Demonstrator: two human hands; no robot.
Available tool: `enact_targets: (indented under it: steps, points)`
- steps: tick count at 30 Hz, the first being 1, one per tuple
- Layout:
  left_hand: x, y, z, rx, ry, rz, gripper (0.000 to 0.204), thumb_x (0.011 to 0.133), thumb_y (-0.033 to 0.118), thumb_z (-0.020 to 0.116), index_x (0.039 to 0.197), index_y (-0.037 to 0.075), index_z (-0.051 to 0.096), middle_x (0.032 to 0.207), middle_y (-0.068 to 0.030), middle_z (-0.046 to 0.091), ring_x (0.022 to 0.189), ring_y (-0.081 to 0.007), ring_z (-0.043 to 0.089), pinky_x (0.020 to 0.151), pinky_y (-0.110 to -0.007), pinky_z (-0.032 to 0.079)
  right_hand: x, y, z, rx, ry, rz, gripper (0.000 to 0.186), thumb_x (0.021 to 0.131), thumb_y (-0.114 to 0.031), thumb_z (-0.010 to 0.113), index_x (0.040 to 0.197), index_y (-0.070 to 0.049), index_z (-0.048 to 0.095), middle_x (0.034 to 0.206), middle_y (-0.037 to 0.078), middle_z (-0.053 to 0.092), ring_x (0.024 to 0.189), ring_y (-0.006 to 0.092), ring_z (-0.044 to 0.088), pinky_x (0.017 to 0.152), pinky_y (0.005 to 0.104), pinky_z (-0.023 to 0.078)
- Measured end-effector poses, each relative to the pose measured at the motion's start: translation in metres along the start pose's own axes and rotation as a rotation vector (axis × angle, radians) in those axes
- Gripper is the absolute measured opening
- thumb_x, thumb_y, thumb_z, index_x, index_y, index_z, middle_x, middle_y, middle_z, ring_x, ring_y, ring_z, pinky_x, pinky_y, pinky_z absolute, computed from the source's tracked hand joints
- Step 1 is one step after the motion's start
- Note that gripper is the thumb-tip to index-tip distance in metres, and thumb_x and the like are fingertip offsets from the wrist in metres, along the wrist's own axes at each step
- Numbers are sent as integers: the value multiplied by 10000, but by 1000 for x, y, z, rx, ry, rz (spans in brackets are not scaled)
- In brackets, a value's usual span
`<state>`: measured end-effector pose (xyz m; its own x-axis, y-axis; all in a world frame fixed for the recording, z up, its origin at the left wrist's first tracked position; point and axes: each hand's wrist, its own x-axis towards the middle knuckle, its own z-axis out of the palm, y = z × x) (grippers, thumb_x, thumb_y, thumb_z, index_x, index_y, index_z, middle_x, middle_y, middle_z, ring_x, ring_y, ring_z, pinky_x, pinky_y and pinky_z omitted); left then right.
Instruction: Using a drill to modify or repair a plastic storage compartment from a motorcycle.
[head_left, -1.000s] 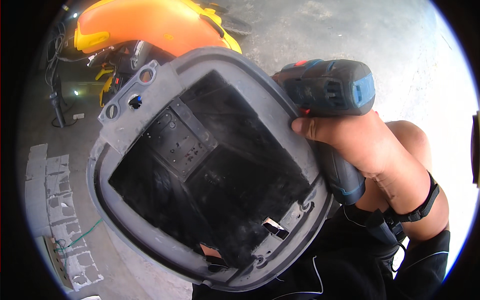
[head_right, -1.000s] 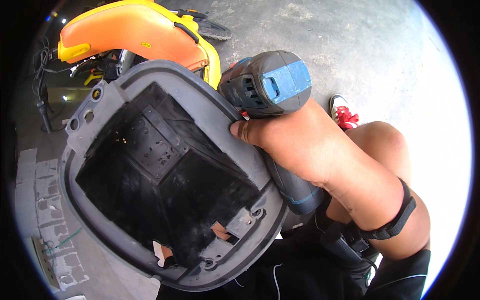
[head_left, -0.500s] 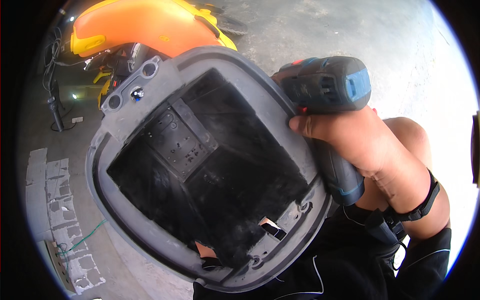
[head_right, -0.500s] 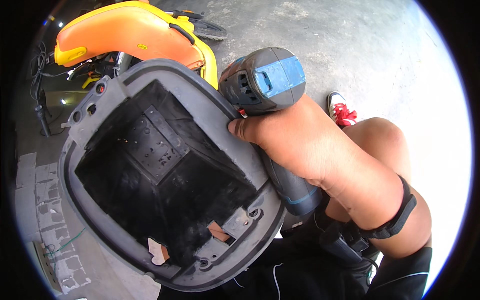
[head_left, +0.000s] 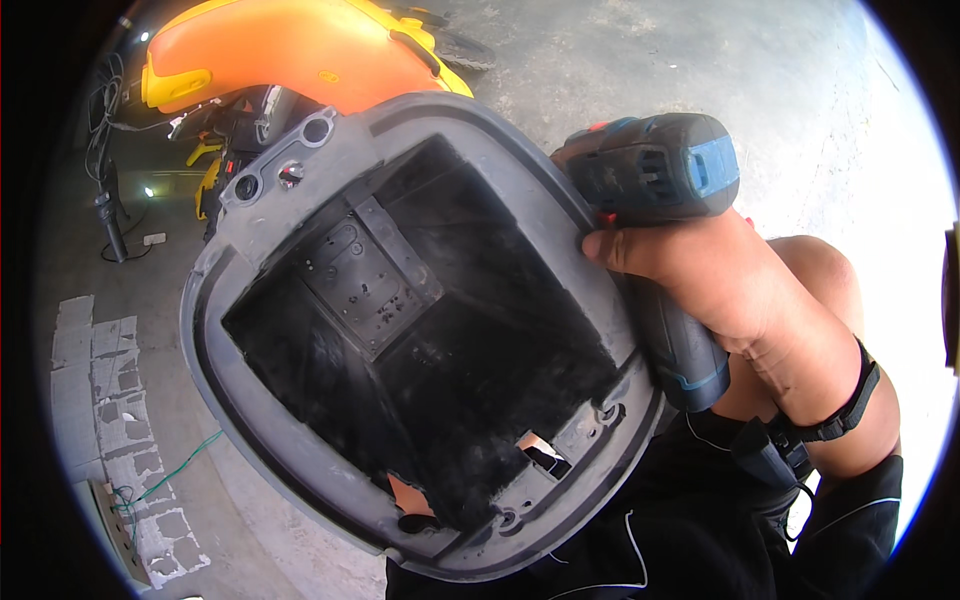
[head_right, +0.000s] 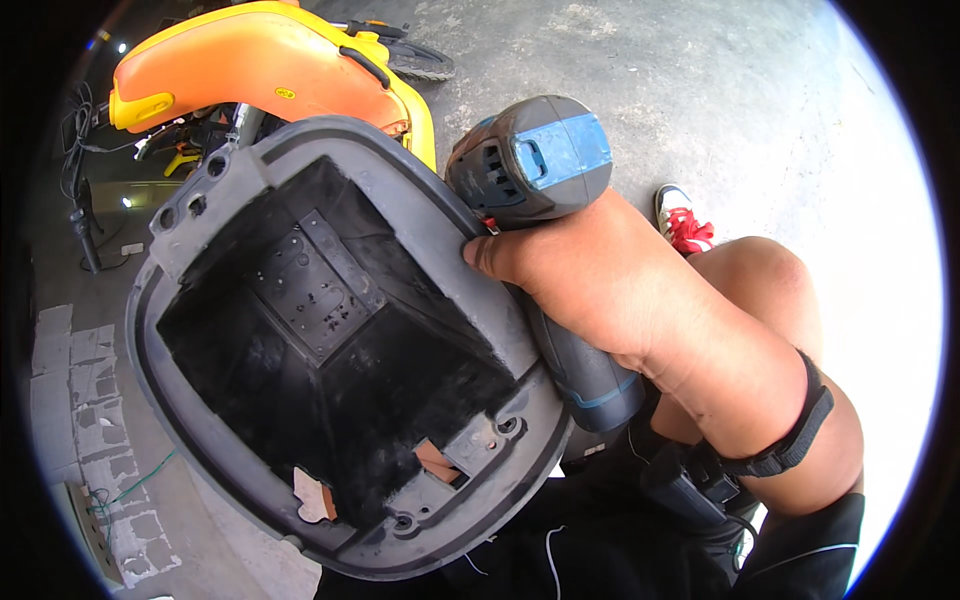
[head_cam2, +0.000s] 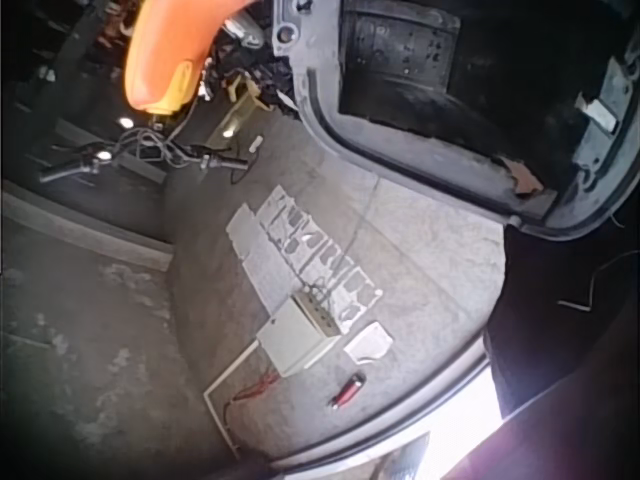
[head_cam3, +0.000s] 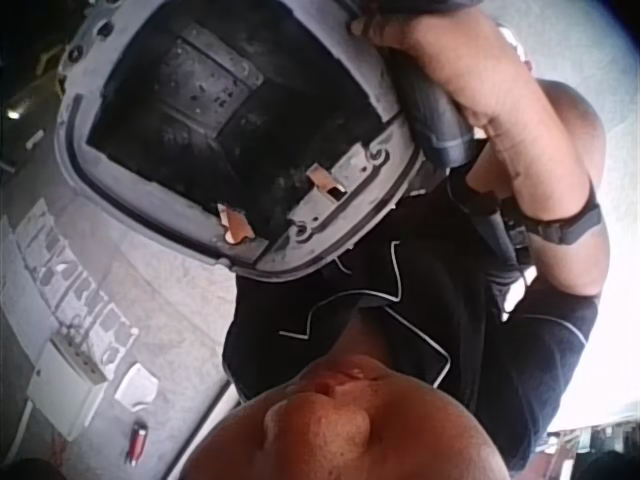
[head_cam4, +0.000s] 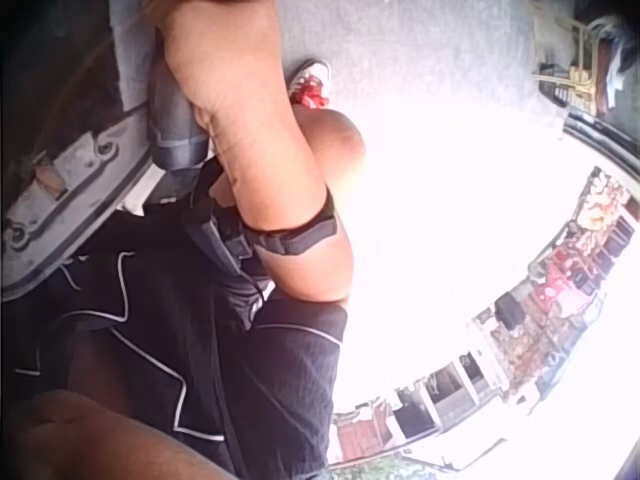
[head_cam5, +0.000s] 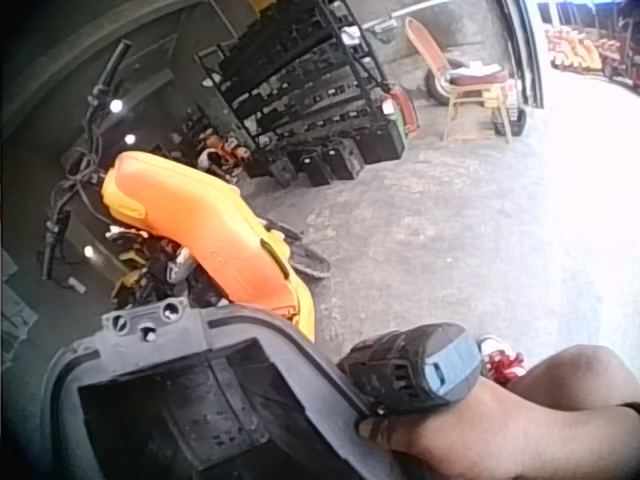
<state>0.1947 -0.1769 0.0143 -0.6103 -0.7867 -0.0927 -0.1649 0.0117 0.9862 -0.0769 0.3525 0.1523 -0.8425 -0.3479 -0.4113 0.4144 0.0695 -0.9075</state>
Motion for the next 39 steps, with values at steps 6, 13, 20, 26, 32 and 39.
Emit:
enact_targets:
  steps: [6, 13, 20, 26, 32, 39]
  points:
    - [4, -1, 4, 33, 4, 12, 781, 927, 631, 594, 1535, 156, 472, 1512, -87, 536, 1378, -328, 504, 1137, -528, 422, -1, -2, 1, 52, 7, 5, 299, 904, -135, 705, 1168, 6, 703, 943, 133, 753, 826, 206, 705, 777, 350, 561]
    - [10, -2, 12, 71, 3, 26, 782, 927, 631, 595, 1536, 158, 470, 1516, -85, 532, 1381, -328, 500, 1139, -529, 420, -2, -5, 0, 52, 6, 63, 301, 909, -125, 707, 1175, 14, 702, 949, 139, 752, 832, 208, 705, 780, 353, 562]
    - [15, -3, 21, 112, 2, 40, 783, 926, 632, 596, 1537, 160, 468, 1520, -84, 528, 1384, -327, 497, 1141, -530, 418, 1, 1, -2, 67, 3, 52, 310, 908, -125, 707, 1187, 11, 701, 953, 142, 753, 843, 210, 704, 791, 357, 559]
    - [23, 0, 32, 148, -1, 56, 784, 925, 633, 597, 1538, 162, 467, 1523, -82, 525, 1387, -327, 494, 1142, -532, 417, 4, 2, -5, 71, 8, 27, 296, 900, -132, 719, 1159, 11, 708, 951, 130, 747, 847, 200, 687, 789, 356, 555]
    - [26, 29, 102, 165, -35, 80, 785, 925, 633, 598, 1540, 164, 465, 1527, -81, 522, 1390, -327, 491, 1144, -533, 415, 13, 16, -8, 166, 11, -7, 286, 878, -108, 738, 1137, 12, 712, 976, 112, 743, 854, 196, 676, 794, 359, 556]
    - [-4, 97, 207, 137, -44, 134, 786, 924, 634, 598, 1541, 166, 463, 1530, -79, 518, 1393, -326, 488, 1145, -534, 413, 21, 16, -15, 240, -40, 12, 294, 844, -53, 761, 1130, -4, 719, 975, 108, 734, 877, 209, 676, 795, 380, 566]
